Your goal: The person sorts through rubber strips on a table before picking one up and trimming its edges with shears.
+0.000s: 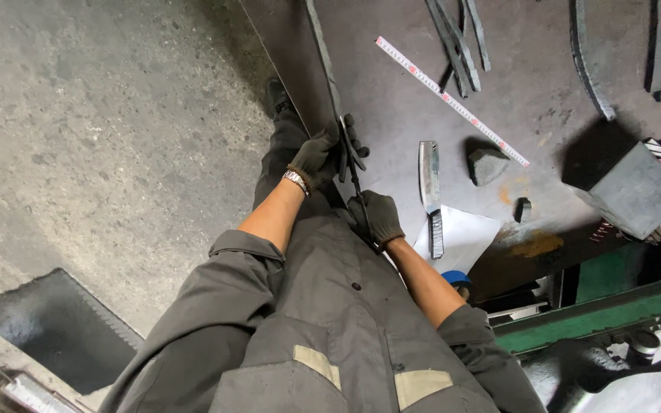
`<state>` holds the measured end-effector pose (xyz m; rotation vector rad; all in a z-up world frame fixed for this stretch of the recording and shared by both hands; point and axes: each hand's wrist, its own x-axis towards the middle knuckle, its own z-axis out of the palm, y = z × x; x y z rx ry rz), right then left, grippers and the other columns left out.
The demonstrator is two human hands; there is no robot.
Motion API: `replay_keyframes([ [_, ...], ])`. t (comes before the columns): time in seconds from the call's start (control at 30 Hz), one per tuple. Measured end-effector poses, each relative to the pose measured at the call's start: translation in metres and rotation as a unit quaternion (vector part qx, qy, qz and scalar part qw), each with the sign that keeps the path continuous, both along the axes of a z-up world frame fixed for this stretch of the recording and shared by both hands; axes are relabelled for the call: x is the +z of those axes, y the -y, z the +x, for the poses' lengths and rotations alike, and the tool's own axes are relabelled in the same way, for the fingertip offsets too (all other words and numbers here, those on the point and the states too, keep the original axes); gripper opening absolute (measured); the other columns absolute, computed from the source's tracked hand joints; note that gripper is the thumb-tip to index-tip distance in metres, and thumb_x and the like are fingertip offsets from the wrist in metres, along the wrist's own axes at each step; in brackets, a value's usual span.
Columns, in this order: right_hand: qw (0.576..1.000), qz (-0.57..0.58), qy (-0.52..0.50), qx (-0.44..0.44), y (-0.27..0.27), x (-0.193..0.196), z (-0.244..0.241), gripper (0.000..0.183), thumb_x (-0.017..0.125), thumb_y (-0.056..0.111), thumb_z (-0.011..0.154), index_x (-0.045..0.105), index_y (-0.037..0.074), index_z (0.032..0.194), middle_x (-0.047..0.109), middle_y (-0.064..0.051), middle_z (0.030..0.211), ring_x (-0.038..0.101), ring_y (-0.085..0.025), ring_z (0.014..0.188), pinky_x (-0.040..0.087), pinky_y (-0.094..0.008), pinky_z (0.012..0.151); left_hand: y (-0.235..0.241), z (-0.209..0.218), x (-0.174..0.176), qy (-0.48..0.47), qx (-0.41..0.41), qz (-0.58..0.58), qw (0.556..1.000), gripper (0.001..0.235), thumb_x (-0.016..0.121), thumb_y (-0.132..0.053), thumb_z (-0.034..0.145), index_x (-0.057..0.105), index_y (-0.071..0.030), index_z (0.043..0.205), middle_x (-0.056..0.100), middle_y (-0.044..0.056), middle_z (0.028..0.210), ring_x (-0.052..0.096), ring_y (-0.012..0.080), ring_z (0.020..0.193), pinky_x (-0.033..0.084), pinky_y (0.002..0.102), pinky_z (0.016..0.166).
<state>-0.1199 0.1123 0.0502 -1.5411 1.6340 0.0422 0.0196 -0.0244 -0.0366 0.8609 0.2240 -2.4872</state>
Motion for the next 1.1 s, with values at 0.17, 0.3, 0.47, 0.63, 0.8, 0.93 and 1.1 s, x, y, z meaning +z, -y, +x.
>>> replay_keyframes([
  [0.17,0.984,0.106,0.047,-0.137,0.046,0.06,0.006,0.048,0.054,0.053,0.096,0.071,0.008,0.096,0.069,-0.018,0.078,0.069,-0.037,0.073,0.052,-0.046,0.066,-0.007,0.008,-0.016,0.0,-0.024,-0.008,1.0,0.04,0.061,-0.031,0.102,0.059,-0.007,0.134,0.069,0.008,0.112,0.068,0.0296,0.103,0.057,0.056,0.096],
  [0.3,0.918,0.268,0.069,-0.282,0.056,0.061,0.007,0.068,0.044,0.065,0.095,0.07,0.003,0.089,0.072,-0.014,0.071,0.071,-0.028,0.072,0.051,-0.04,0.07,-0.007,0.012,0.003,-0.043,-0.053,0.013,0.998,0.04,0.056,-0.036,0.101,0.057,-0.012,0.134,0.069,0.008,0.113,0.07,0.0346,0.105,0.058,0.06,0.082],
  [0.47,0.982,0.111,0.046,-0.146,0.031,0.047,0.005,0.047,0.056,0.048,0.092,0.072,0.005,0.096,0.071,-0.018,0.079,0.07,-0.037,0.076,0.051,-0.044,0.067,-0.016,0.012,-0.005,-0.085,-0.035,-0.002,0.996,0.04,0.056,-0.033,0.105,0.055,-0.011,0.139,0.068,0.009,0.117,0.069,0.0324,0.108,0.057,0.058,0.092],
  [0.63,0.998,-0.056,0.015,0.015,0.009,0.036,0.009,0.025,0.065,0.031,0.087,0.072,0.007,0.087,0.07,-0.022,0.085,0.067,-0.042,0.077,0.051,-0.049,0.065,-0.016,0.012,0.004,-0.063,-0.031,0.008,0.997,0.041,0.056,-0.034,0.106,0.057,-0.009,0.138,0.068,0.01,0.116,0.068,0.0301,0.108,0.055,0.054,0.105],
  [0.8,0.985,0.02,0.012,-0.169,0.002,0.028,0.011,0.039,0.066,0.038,0.091,0.069,0.001,0.078,0.069,-0.023,0.076,0.068,-0.042,0.07,0.052,-0.05,0.066,-0.008,0.014,0.009,-0.075,-0.032,-0.035,0.996,0.041,0.059,-0.034,0.103,0.061,-0.006,0.133,0.069,0.009,0.113,0.069,0.0301,0.109,0.053,0.054,0.107],
  [0.93,0.979,0.024,0.056,-0.194,0.005,0.05,0.007,0.035,0.067,0.036,0.088,0.07,0.002,0.08,0.07,-0.022,0.078,0.069,-0.041,0.074,0.053,-0.048,0.065,-0.001,0.018,0.007,-0.049,-0.02,-0.067,0.996,0.042,0.06,-0.035,0.105,0.061,-0.004,0.133,0.069,0.01,0.114,0.068,0.0293,0.108,0.053,0.053,0.106],
  [1.1,0.997,-0.001,0.077,-0.021,0.01,0.052,-0.003,0.032,0.056,0.032,0.092,0.077,0.011,0.102,0.071,-0.017,0.083,0.067,-0.039,0.075,0.049,-0.046,0.064,-0.002,0.018,0.008,-0.029,-0.032,-0.025,0.999,0.042,0.058,-0.037,0.102,0.059,-0.006,0.13,0.068,0.009,0.114,0.07,0.0307,0.106,0.052,0.053,0.106],
])
